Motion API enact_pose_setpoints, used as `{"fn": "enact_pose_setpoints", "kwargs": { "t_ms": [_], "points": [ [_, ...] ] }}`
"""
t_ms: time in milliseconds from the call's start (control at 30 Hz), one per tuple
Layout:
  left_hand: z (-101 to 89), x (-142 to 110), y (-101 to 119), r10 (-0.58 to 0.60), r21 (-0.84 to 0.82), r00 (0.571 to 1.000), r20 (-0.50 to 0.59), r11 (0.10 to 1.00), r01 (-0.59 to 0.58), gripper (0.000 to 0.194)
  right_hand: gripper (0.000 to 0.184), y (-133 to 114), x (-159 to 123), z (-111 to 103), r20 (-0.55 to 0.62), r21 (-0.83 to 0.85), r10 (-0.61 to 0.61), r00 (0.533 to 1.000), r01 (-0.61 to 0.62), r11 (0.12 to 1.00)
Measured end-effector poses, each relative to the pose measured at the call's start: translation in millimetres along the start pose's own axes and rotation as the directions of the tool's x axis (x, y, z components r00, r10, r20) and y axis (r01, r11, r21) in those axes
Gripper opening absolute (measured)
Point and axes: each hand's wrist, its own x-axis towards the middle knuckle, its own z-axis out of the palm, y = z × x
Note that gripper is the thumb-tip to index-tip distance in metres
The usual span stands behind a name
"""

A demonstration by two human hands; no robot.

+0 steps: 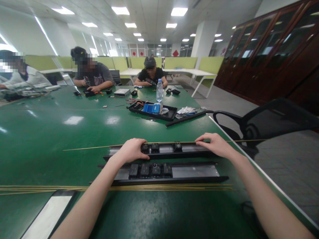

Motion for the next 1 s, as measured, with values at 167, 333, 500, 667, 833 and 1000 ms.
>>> {"fn": "enact_pose_setpoints", "kwargs": {
  "t_ms": [167, 333, 500, 667, 833, 1000],
  "points": [
    [-1.3, -0.2, 1.2, -0.011, 0.009, 1.000, 0.005, 1.000, 0.011, 0.067, 0.022, 0.1, -1.2, -4.5, 0.020, 0.021, 0.026, 0.999, -0.027, 0.999],
    [-0.3, 0.7, 0.5, -0.005, 0.014, 1.000, 0.001, 1.000, 0.005, 0.068, 0.022, 1.8, -2.3, -9.8, 0.066, 0.021, 0.089, 0.994, -0.091, 0.996],
    [0.9, 0.4, -0.1, -0.004, 0.012, 1.000, -0.004, 1.000, 0.004, 0.069, 0.025, 2.0, -3.8, -17.7, 0.114, 0.018, 0.141, 0.983, -0.144, 0.989],
    [0.8, 0.2, -0.4, -0.005, 0.013, 1.000, 0.001, 1.000, 0.005, 0.069, 0.025, 3.8, -5.0, -22.1, 0.122, 0.015, 0.177, 0.977, -0.180, 0.984],
    [1.7, 0.8, -1.4, 0.003, 0.018, 1.000, 0.000, 1.000, -0.003, 0.068, 0.026, 12.6, -6.5, -23.7, 0.117, 0.014, 0.162, 0.980, -0.165, 0.986],
    [2.9, 1.9, -2.0, -0.002, 0.028, 1.000, -0.010, 1.000, 0.002, 0.071, 0.027, 16.1, -8.5, -28.3, 0.125, 0.008, 0.182, 0.975, -0.184, 0.983]
  ]
}}
